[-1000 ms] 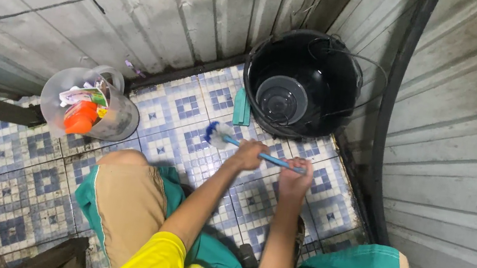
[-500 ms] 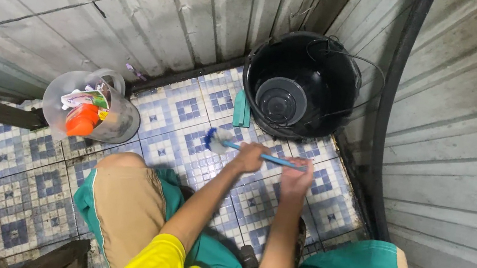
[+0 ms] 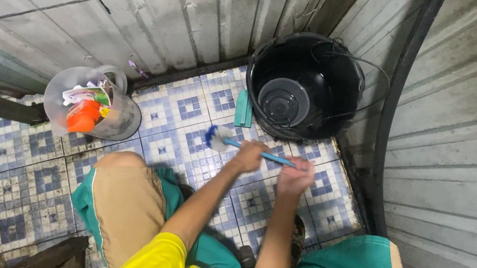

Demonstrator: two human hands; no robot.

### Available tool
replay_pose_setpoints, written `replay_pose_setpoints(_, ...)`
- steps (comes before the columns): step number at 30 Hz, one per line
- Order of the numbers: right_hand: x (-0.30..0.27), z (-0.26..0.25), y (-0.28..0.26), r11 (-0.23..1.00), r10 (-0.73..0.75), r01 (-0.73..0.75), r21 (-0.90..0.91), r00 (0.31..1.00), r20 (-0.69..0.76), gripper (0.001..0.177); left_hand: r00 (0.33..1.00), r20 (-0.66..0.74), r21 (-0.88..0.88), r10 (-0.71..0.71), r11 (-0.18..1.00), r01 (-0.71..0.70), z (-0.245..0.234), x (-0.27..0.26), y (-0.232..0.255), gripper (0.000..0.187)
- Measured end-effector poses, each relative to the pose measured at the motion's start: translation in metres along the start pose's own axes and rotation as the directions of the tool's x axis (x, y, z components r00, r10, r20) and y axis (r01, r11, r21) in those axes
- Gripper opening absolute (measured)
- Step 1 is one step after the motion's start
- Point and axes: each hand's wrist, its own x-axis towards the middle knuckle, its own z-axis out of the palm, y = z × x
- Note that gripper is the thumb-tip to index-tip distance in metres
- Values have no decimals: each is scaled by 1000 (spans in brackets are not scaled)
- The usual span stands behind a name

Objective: The person sits cross-legged on a tiled floor and uses a small blue brush to scrub the surface. They repeatedly scrub the same area in front of them, occasionally shifting their position slightly.

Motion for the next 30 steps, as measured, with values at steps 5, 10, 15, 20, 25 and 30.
replay_pose_setpoints(5, 2, -6, -5, 997, -32, 30, 65, 999, 22, 39, 999, -8, 8, 43, 999, -43, 37, 13, -19, 31)
replay_pose_setpoints(10, -30, 13, 46, 992, 116, -114, -54, 993, 28, 31, 990, -120, 70, -75, 994, 84, -4, -4, -60, 32)
replay_pose_setpoints(15, 3, -12, 10, 996, 87, -87, 1, 994, 65, 37, 998, -55, -31, 16, 999, -17, -25, -15, -1, 29)
replay_pose_setpoints(20, -11, 7, 25, 999, 47, -47, -8, 995, 86, 38, 997, -68, -17, 25, 1000, -26, 3, -4, -31, 22)
replay_pose_setpoints(25, -35, 11, 70, 982, 188, -189, -4, 977, 104, 35, 985, -94, 93, -147, 983, 155, -27, -13, -75, 39)
replay_pose_setpoints(30, -44, 55, 10, 985, 171, -173, -17, 951, 258, 40, 997, -69, -4, -44, 999, 44, -18, -16, -36, 37)
